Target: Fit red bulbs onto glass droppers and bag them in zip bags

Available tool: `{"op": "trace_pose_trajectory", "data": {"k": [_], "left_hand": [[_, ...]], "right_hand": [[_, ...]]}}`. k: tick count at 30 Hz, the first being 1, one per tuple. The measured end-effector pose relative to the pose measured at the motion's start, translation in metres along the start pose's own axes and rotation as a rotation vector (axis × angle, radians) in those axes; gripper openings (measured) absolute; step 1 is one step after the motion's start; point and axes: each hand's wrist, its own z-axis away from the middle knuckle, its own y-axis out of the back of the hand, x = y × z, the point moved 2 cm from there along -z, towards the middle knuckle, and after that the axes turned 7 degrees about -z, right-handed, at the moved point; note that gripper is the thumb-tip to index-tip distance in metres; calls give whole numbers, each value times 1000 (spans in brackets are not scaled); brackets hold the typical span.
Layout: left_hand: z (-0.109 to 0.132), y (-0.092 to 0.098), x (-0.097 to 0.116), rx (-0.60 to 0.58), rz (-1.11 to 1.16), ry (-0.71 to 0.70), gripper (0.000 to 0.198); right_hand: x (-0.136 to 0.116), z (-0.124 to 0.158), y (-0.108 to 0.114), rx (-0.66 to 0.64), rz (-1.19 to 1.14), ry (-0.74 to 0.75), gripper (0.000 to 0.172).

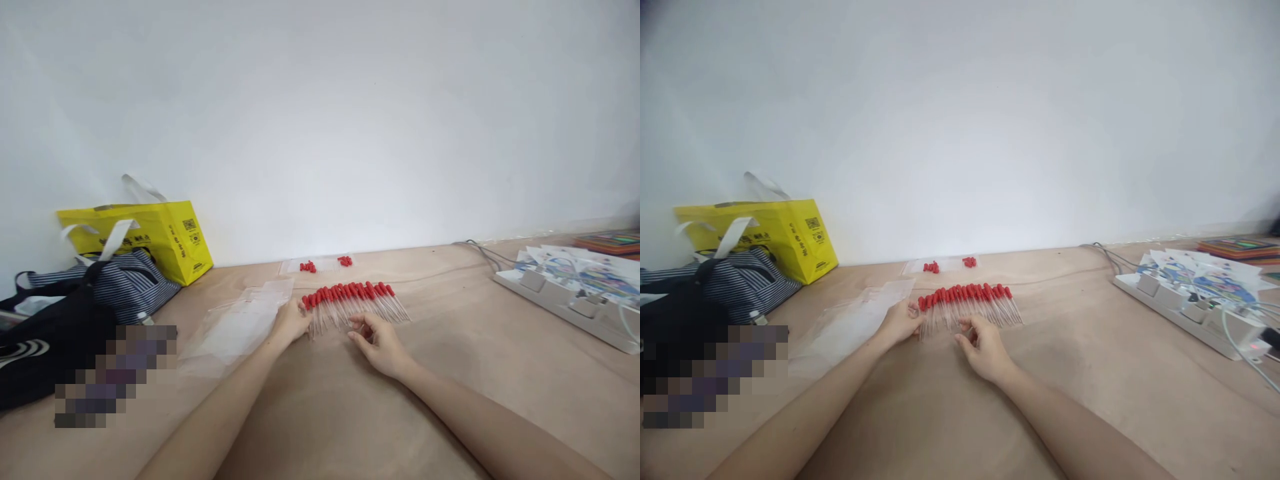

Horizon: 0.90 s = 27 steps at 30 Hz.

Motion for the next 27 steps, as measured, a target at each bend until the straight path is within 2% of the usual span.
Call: {"op": "trace_pose_trajectory", "data": {"k": [4,9,13,20,23,27], "left_hand": [[3,11,-8,57,-65,-51,14],[14,30,-31,137,-171,-110,10],[27,36,-48,146,-194,-150,13],[43,23,-53,218,-185,-233,15],[45,21,-54,221,-167,-277,17],[42,23,-60,136,-99,-237,19]], "right_hand": [[-1,0,-1,-24,12,14,20],[-5,1,-2,-75,108,98,12],[-9,1,-10,-112,244,164,10],[-26,-17,-53,-74,508,185,12],[-34,-32,-75,-103,573,83,16],[-41,-52,-96,-110,636,-58,22]]}}
